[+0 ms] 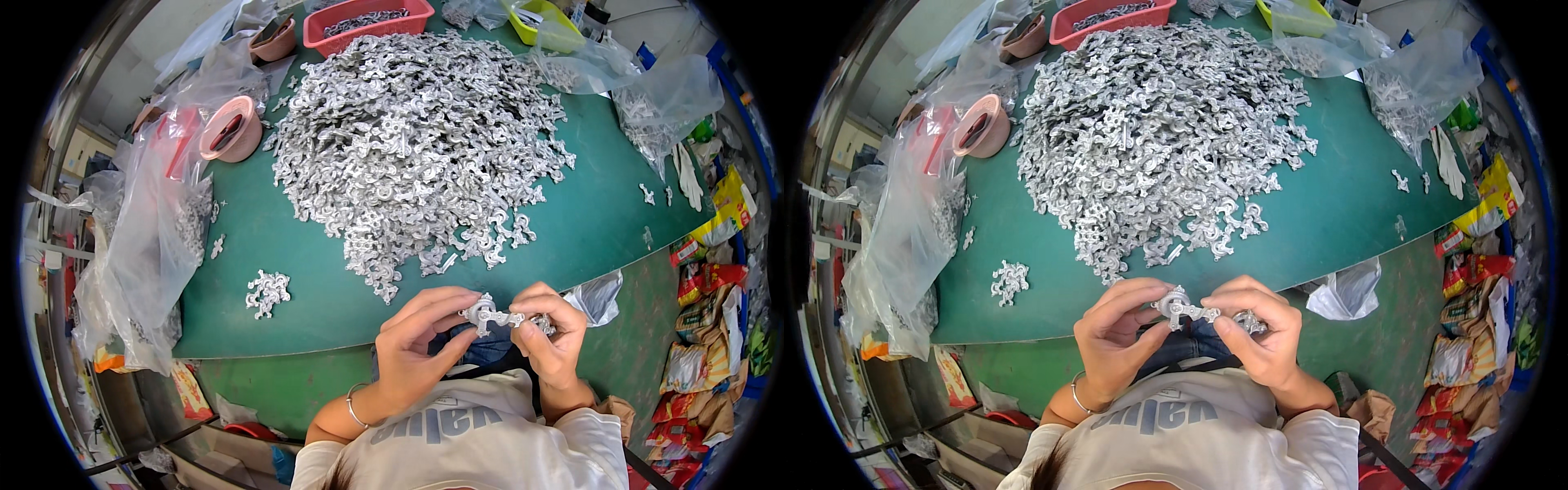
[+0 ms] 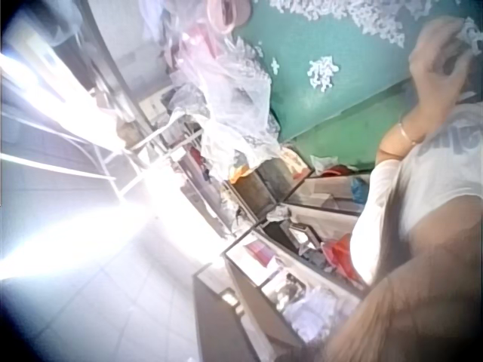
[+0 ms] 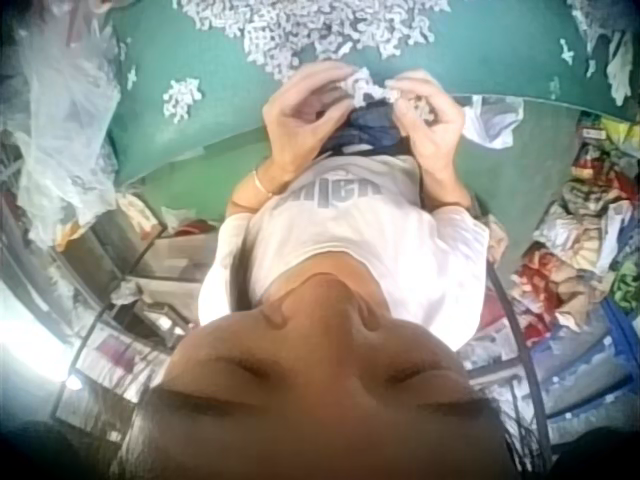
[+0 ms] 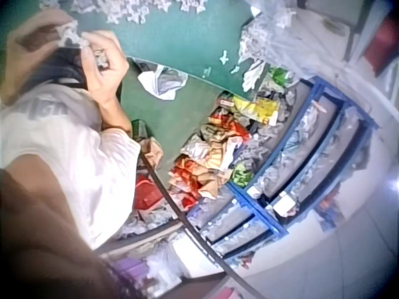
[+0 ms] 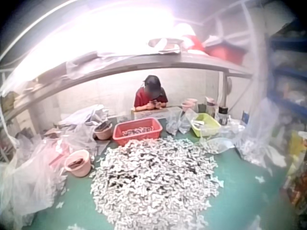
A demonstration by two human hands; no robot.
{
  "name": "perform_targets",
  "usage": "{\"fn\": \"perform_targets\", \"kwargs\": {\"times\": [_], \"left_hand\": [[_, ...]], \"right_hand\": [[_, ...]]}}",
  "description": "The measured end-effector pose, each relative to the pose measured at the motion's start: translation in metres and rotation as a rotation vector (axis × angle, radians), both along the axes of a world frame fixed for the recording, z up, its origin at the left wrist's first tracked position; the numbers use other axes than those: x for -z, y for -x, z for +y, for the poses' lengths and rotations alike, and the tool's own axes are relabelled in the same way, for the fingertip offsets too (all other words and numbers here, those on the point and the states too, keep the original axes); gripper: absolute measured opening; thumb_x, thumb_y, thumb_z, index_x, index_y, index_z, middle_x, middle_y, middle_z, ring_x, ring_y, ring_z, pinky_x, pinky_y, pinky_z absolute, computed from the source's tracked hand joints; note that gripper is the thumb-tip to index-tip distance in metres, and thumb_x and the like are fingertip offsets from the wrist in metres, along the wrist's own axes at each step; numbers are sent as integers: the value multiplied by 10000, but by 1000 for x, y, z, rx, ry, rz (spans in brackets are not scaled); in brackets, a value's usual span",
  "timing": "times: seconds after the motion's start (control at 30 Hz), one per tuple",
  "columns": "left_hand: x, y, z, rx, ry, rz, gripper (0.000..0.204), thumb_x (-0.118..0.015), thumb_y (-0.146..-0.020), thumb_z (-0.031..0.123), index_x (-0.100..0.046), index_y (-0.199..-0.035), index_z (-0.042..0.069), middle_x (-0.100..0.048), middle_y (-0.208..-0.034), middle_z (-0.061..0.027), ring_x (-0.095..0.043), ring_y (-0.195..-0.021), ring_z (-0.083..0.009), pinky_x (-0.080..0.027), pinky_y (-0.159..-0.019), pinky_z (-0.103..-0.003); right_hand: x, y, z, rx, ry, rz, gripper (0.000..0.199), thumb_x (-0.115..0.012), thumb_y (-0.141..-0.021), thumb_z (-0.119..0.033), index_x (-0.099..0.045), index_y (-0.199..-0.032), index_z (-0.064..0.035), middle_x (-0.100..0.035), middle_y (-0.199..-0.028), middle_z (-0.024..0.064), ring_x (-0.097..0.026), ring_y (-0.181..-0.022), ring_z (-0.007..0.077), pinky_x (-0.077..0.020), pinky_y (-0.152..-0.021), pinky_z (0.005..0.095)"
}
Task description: The person sorts and inspects small silver metal crosses on a green table by hand, picking up individual pieces from a pile and placing some into a plastic bag.
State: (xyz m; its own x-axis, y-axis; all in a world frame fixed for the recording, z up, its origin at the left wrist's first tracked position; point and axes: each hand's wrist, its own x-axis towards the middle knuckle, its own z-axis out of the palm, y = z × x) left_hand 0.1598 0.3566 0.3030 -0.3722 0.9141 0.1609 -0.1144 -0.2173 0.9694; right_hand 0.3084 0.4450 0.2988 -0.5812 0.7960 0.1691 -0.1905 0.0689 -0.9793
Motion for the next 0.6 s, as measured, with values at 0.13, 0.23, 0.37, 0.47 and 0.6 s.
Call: {"fn": "perform_targets", "kwargs": {"times": [0.13,0.23,0.37,0.47,0.6], "left_hand": [[-1,0,1,15,6,5,364,-575,-690,-154,-530,-1043,-75,-482,-1081,-172,-521,-995,-234,-481,-849,-325],[0,0,2,35,8,-25,378,-599,-681,-144,-527,-1046,-79,-477,-1086,-173,-513,-1005,-238,-475,-857,-337],[3,-1,3,26,-19,-64,378,-629,-685,-115,-546,-1047,-49,-500,-1080,-137,-515,-995,-188,-469,-841,-296],[5,-2,3,18,-23,-96,367,-640,-680,-109,-544,-1030,-62,-501,-1058,-142,-522,-976,-191,-474,-835,-300],[7,-2,3,13,-45,-126,343,-647,-679,-104,-545,-1006,-79,-505,-1014,-146,-535,-934,-187,-488,-811,-292]], "right_hand": [[2,0,0,9,33,16,159,-556,-741,1,-602,-881,63,-579,-813,133,-513,-664,136,-394,-612,236],[3,-1,0,3,99,41,160,-554,-765,-15,-595,-897,66,-569,-815,122,-486,-595,102,-370,-544,215],[5,1,-1,-17,251,126,168,-540,-808,-39,-577,-932,68,-547,-799,101,-425,-485,50,-306,-437,183],[7,1,-2,-37,256,146,165,-531,-818,-41,-569,-936,69,-543,-787,100,-428,-479,49,-306,-430,178],[8,2,-2,-66,284,170,163,-534,-820,-46,-564,-930,72,-543,-789,106,-427,-481,50,-308,-432,176]]}}
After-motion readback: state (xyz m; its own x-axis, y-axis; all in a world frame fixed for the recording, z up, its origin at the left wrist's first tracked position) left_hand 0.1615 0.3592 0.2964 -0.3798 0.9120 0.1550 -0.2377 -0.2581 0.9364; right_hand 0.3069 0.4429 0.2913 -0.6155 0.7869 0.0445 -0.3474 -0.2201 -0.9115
